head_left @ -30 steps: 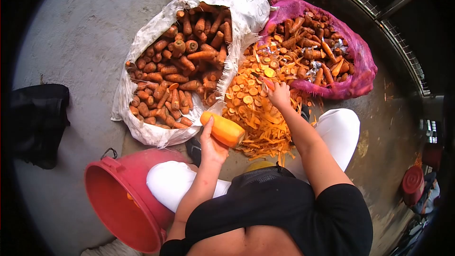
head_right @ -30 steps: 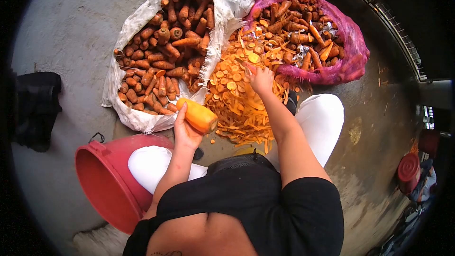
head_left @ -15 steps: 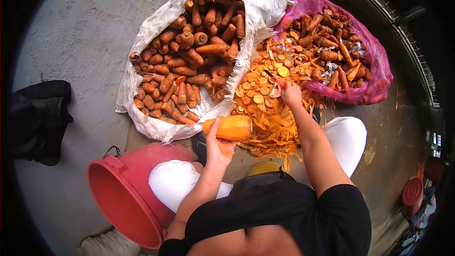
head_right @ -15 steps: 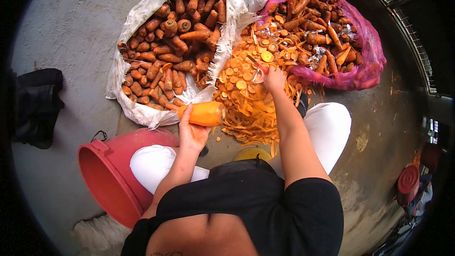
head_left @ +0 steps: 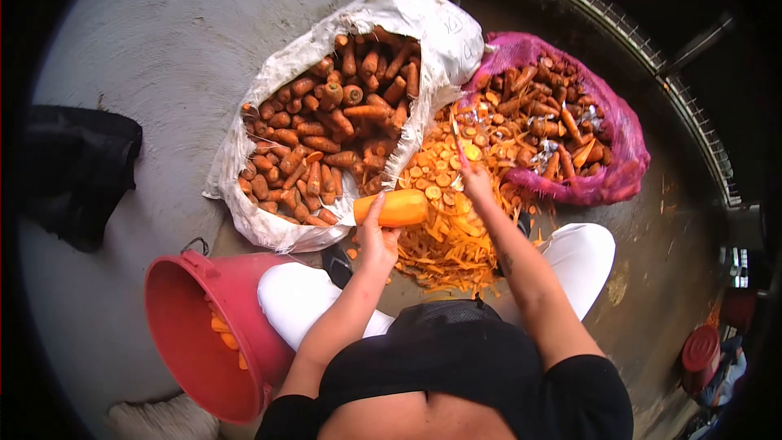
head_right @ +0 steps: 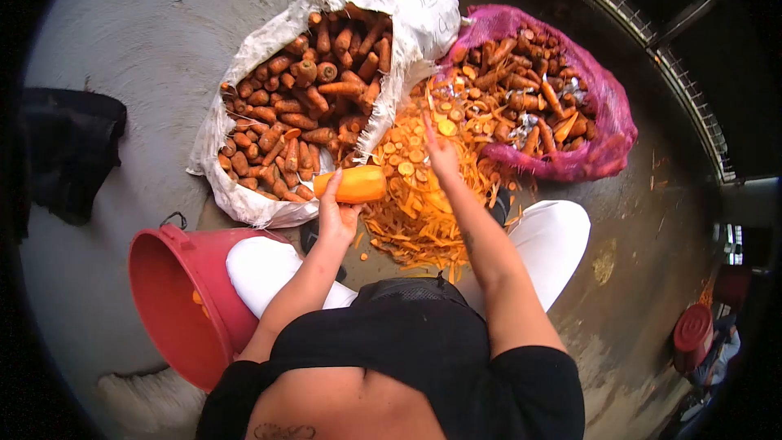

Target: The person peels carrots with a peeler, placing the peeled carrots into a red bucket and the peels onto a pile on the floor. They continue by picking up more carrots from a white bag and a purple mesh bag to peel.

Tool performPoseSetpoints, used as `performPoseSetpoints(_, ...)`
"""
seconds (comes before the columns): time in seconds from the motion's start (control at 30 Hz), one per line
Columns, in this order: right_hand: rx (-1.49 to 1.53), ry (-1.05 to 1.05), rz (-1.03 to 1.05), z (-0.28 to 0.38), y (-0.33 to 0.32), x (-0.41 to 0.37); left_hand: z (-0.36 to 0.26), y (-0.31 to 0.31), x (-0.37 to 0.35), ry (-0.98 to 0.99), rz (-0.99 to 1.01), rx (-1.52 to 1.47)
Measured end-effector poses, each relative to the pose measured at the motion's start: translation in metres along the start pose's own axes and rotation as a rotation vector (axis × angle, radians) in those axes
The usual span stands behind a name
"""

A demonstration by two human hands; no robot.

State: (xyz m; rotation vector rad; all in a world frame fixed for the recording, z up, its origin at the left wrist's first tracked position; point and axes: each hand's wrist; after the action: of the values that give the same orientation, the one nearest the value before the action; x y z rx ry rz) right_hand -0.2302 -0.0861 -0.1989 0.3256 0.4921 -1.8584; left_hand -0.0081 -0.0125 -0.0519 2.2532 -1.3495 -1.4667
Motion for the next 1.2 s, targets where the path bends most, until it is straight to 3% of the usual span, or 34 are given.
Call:
performPoseSetpoints(0.07, 0.271, 0.302, 0.254, 0.062, 0.005, -0.069, 0.003, 0.001, -0.003, 0.054, 0.011, 0.000)
performPoseSetpoints(0.23, 0.760, 0.466, 0.571, 0.082, 0.013, -0.151, 0.019, -0.003, -0.029, 0.226, 0.131, 0.121)
performPoseSetpoints(0.33, 0.732, 0.457, 0.515, 0.100, 0.005, -0.178, 0.024, -0.012, -0.047, 0.263, 0.236, 0.216)
performPoseSetpoints(0.43, 0.642, 0.223, 0.409, 0.098, -0.004, -0.176, 0.003, -0.014, -0.071, 0.050, 0.425, 0.200)
performPoseSetpoints(0.47, 0.635, 0.122, 0.471, 0.088, -0.010, -0.161, -0.009, -0.010, -0.084, -0.054, 0.497, 0.176)
performPoseSetpoints(0.57, 0.626, -0.191, 0.405, 0.123, -0.019, -0.175, -0.038, 0.003, -0.107, -0.249, 0.625, 0.280)
performPoseSetpoints(0.7, 0.552, -0.391, 0.533, 0.139, -0.016, -0.195, -0.041, 0.005, -0.098, -0.273, 0.888, 0.748)
performPoseSetpoints(0.77, 0.590, -0.409, 0.552, 0.129, -0.010, -0.189, -0.035, 0.007, -0.088, -0.033, 0.870, 1.035)
performPoseSetpoints(0.83, 0.546, -0.556, 0.371, 0.122, -0.008, -0.187, -0.033, 0.017, -0.088, 0.299, 0.895, 1.329)
performPoseSetpoints(0.97, 0.176, -0.353, 0.369, 0.098, -0.043, -0.160, -0.037, 0.036, -0.113, 0.552, 0.454, 1.947)
performPoseSetpoints(1.1, -0.437, -0.551, 0.169, 0.050, -0.052, -0.131, -0.031, 0.014, -0.099, 0.974, 0.389, 1.838)
performPoseSetpoints(1.2, -0.650, -0.546, 0.175, 0.051, -0.053, -0.151, -0.030, 0.003, -0.088, 0.960, 0.362, 1.871)
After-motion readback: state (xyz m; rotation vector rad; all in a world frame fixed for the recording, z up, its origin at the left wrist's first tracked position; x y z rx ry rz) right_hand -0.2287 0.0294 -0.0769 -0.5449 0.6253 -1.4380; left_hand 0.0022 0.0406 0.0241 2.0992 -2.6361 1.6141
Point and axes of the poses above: each hand's wrist, its own x-axis towards the middle knuckle, its own y-axis out of the palm, z = x × y
